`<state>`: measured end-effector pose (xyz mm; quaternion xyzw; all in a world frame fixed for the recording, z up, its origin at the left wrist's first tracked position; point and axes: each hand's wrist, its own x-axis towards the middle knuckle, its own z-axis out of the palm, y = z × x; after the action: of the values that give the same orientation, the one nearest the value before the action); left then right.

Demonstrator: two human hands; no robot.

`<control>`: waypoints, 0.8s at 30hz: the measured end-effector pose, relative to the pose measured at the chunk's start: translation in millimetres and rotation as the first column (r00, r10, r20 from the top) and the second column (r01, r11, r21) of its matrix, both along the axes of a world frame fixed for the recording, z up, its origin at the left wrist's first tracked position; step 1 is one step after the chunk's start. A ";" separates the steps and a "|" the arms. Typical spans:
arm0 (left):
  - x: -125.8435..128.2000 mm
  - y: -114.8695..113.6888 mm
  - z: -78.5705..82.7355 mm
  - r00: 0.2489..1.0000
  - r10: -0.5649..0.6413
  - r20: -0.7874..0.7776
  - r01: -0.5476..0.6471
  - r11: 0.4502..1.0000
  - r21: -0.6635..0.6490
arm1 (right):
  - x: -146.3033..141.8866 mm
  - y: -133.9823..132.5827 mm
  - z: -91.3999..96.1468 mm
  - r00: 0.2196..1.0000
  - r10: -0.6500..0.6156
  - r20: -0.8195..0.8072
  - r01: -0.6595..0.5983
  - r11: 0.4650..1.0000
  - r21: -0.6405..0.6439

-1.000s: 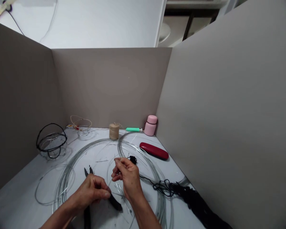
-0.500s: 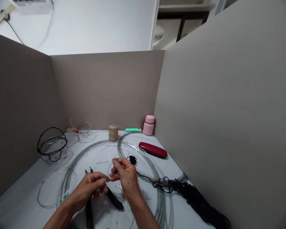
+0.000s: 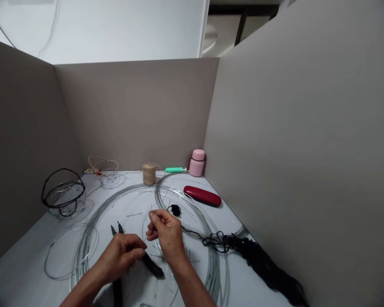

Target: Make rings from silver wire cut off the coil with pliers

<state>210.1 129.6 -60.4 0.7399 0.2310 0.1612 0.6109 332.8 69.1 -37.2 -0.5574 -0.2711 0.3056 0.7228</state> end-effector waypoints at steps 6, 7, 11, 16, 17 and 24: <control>-1.1 -0.9 3.5 0.998 0.039 -0.049 -0.030 0.983 0.181 | -1.0 0.7 -1.9 0.999 -0.027 0.022 0.027 1.000 -0.002; -0.9 -1.6 5.1 0.998 0.045 -0.051 -0.034 0.978 0.206 | -0.9 0.8 -2.8 0.999 -0.029 0.023 0.029 1.000 -0.003; -0.6 -4.5 9.5 0.997 0.023 -0.080 -0.001 0.965 0.263 | 0.0 -0.5 -6.7 0.999 -0.028 0.024 0.028 1.000 -0.011; -3.3 -3.8 9.8 0.999 -0.047 -0.020 0.050 0.975 0.217 | 0.3 -3.4 -5.3 0.999 -0.011 0.038 0.011 1.000 -0.001; -3.3 -3.2 9.9 0.999 -0.046 0.009 0.043 0.977 0.209 | 0.1 -3.7 -4.4 0.999 -0.007 0.044 0.007 1.000 0.004; 6.6 -1.0 8.2 0.997 0.033 0.073 -0.040 0.995 0.086 | -1.1 -2.9 -2.6 0.997 0.019 0.071 -0.020 1.000 0.022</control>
<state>216.7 128.6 -52.2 0.7553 0.2153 0.2086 0.5827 331.7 66.3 -39.8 -0.5568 -0.3055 0.2895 0.7162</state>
